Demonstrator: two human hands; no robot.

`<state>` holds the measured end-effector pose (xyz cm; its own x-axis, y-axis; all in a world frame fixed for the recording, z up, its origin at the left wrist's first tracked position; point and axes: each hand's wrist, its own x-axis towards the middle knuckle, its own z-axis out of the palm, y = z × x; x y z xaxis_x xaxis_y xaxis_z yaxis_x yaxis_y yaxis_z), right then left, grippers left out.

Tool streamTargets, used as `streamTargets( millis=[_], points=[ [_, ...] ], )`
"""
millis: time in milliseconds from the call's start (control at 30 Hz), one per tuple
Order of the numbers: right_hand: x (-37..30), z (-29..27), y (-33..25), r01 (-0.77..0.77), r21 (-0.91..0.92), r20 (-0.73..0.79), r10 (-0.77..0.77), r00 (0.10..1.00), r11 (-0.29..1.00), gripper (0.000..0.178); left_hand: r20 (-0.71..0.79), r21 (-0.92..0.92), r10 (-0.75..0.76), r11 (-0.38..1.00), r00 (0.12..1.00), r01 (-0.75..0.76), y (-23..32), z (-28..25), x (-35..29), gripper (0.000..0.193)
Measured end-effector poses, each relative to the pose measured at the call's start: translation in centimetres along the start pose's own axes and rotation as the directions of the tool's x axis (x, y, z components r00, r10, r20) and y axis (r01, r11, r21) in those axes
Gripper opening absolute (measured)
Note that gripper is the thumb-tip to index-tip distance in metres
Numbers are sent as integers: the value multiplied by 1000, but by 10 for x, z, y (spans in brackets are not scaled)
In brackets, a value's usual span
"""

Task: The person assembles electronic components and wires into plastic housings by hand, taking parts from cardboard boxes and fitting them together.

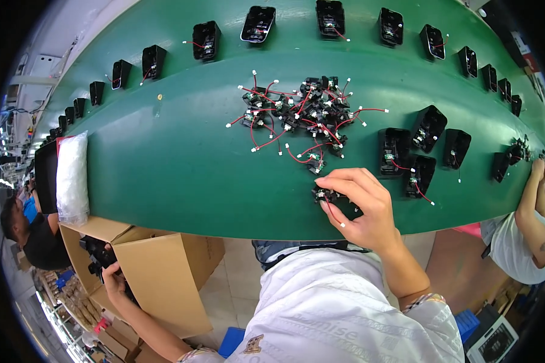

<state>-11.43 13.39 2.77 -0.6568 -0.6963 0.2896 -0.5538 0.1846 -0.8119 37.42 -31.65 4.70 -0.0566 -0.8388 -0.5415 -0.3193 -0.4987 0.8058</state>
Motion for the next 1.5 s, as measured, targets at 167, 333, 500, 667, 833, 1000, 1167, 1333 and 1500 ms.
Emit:
streamTargets(
  millis=[167,333,500,667,833,1000,1167,1333,1500],
  points=[
    [1,0,1,-1,3,12,1,1000,1000,37,50,191,131,972,990,-139,16,26,-41,43],
    [4,-1,1,9,-23,12,-9,1000,1000,38,-216,443,238,888,947,-122,32,33,-45,45],
    [8,1,-3,29,4,15,-29,999,1000,38,-112,601,655,644,748,-473,76,6,-60,38],
    [-3,-2,-7,2,-111,19,0,1000,994,35,602,500,700,43,384,-865,108,267,-132,37],
    [-4,1,-8,17,-44,23,-16,1000,999,36,780,459,533,-132,327,-879,60,357,-123,54],
    [3,6,-9,33,-21,66,-32,997,999,35,737,490,558,-51,382,-870,77,332,-129,70],
    [0,6,-20,-106,-9,29,106,994,994,32,191,741,812,249,551,-624,91,202,-117,62],
    [0,3,-7,64,-67,68,-59,996,996,34,98,899,682,251,725,-358,28,36,-55,99],
    [-6,-1,-14,-78,0,149,77,986,997,31,-75,904,358,418,931,-88,-6,35,-22,118]
  ],
)
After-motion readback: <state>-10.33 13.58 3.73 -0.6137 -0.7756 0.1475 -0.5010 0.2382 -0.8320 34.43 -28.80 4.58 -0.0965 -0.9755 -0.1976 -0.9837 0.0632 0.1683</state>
